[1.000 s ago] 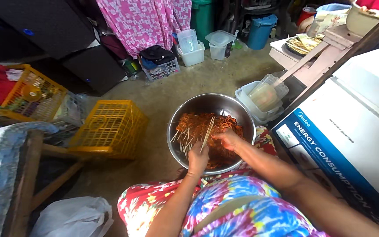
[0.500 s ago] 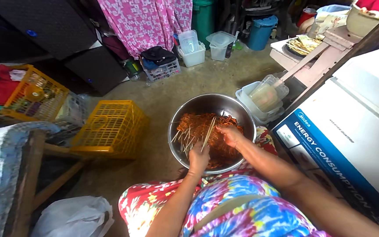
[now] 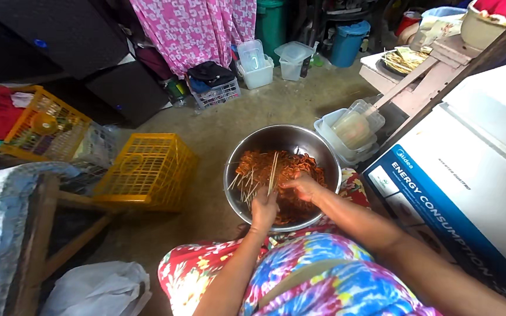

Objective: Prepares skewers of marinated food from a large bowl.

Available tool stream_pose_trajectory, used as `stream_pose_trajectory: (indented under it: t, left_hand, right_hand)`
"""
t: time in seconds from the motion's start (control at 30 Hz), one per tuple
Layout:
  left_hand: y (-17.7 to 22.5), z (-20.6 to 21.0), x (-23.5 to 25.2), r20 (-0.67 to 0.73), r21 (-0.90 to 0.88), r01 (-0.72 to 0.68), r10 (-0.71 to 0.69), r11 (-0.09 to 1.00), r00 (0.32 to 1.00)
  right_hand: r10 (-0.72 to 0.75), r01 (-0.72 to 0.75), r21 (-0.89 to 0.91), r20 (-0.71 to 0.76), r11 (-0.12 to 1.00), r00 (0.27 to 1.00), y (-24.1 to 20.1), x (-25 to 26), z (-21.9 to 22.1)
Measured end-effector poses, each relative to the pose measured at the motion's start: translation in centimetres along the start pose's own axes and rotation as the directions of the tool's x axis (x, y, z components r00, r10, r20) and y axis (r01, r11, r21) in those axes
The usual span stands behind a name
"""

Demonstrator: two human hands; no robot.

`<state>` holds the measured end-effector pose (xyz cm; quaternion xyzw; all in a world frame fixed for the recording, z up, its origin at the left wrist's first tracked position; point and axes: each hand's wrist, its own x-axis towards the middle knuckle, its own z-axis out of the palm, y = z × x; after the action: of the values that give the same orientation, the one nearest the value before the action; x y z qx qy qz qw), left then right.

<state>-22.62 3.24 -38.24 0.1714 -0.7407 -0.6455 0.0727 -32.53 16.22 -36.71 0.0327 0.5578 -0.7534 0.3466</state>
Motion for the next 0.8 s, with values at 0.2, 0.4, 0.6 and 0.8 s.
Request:
stream_pose_trajectory:
  t: [0.2, 0.4, 0.6, 0.8]
  left_hand:
    - [0.2, 0.1, -0.1, 0.002, 0.024, 0.013, -0.013, 1.000, 1.000]
    - [2.1, -1.3, 1.6, -0.072, 0.347, -0.010, 0.037, 0.938, 0.997]
    - [4.6, -4.3, 2.6, -0.156, 0.727, 0.096, 0.028, 0.680, 0.987]
    - [3.9, -2.0, -0.8, 0.072, 0.730, -0.129, 0.112, 0.672, 0.991]
  right_hand:
    - [-0.009, 0.010, -0.023, 0.015, 1.000, 1.000, 0.5, 0.3, 0.2]
    - [-0.115, 0.093, -0.215, -0.096, 0.972, 0.989, -1.1, 1.2, -2.5]
    - [-0.099, 0.033, -0.175, -0.378, 0.984, 0.921, -2.1, 2.7, -4.6]
    - [-0.049, 0.058, -0.208, 0.051, 0.976, 0.998, -1.0, 1.9, -3.6]
